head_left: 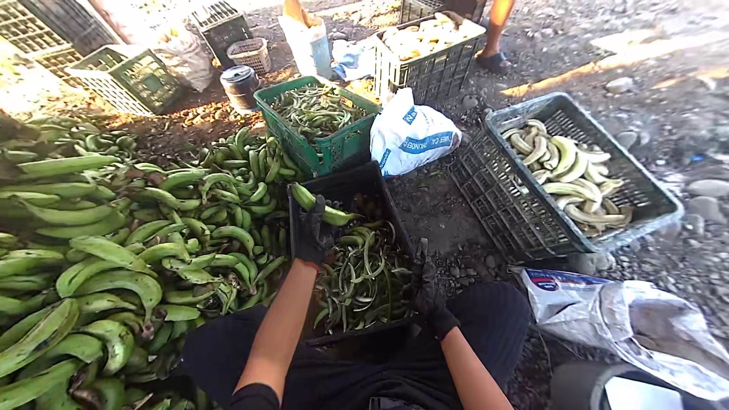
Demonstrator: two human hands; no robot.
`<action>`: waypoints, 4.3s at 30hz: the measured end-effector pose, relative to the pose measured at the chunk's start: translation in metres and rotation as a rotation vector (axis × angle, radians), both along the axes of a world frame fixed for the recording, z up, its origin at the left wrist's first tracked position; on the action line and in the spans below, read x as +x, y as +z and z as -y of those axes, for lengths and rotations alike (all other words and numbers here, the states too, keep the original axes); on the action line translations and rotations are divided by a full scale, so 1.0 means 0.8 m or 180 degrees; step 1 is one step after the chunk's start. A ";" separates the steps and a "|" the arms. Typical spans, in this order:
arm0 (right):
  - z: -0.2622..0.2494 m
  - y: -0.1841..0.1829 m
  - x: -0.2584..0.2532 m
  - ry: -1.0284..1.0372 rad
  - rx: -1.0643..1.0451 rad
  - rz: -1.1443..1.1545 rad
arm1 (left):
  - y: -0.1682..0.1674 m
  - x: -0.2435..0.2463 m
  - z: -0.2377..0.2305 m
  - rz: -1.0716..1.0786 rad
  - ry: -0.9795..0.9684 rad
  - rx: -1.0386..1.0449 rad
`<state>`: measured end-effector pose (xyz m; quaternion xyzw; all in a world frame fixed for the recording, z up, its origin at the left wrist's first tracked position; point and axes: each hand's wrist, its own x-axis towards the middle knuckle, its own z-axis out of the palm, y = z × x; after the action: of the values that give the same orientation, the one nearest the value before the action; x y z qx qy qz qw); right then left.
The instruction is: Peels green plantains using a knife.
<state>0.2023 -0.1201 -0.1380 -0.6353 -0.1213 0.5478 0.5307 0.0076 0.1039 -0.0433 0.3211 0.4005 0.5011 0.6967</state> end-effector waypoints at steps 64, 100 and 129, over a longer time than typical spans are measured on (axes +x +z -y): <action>-0.060 0.139 -0.095 0.2003 0.0017 0.3093 | -0.006 -0.064 0.091 -0.0488 -0.0565 0.1028; -0.080 0.113 -0.112 0.1488 0.0165 0.3331 | -0.021 -0.056 0.090 -0.0041 0.0660 0.0706; -0.062 0.085 -0.112 0.0895 0.0977 0.4153 | -0.021 -0.060 0.095 0.0680 0.0014 -0.1051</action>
<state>0.1124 -0.0704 -0.0704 -0.7311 -0.5739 0.0931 0.3569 -0.0402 0.0277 -0.0598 0.1466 0.4016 0.4614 0.7774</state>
